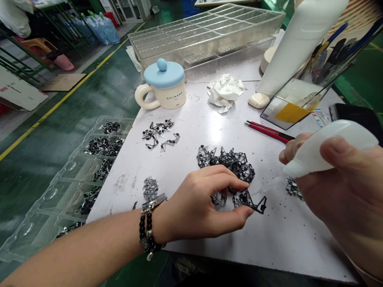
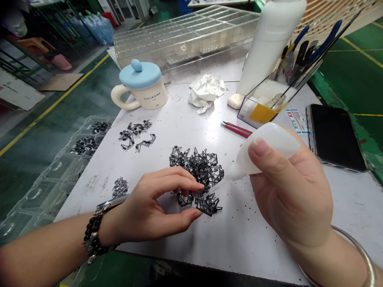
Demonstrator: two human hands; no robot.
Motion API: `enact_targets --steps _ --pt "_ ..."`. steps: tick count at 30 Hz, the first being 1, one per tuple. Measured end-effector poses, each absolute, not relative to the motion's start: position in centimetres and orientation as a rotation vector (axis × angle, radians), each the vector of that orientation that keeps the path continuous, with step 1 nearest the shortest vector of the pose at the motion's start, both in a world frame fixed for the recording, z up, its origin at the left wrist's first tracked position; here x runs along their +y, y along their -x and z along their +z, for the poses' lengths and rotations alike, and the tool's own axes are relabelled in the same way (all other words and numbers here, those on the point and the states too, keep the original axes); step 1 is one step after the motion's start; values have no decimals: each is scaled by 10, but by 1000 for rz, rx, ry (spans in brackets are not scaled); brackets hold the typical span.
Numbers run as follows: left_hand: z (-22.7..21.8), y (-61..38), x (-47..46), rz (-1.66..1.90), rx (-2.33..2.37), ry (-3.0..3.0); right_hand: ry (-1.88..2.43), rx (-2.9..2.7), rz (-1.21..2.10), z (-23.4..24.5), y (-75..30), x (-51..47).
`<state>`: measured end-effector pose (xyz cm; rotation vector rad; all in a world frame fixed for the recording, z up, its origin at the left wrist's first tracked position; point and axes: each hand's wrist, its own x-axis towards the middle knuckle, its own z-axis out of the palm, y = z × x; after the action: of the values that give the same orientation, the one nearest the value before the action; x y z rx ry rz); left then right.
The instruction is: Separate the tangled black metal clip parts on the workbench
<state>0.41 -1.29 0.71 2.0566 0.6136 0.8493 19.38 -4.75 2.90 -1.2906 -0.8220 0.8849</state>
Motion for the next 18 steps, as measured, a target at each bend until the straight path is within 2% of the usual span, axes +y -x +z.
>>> enact_targets --steps 9,18 --pt "8 -3 -14 888 618 -2048 1240 -745 922 31 -196 -41" --pt "7 -4 -13 928 610 -2040 1260 -793 808 38 -197 -37"
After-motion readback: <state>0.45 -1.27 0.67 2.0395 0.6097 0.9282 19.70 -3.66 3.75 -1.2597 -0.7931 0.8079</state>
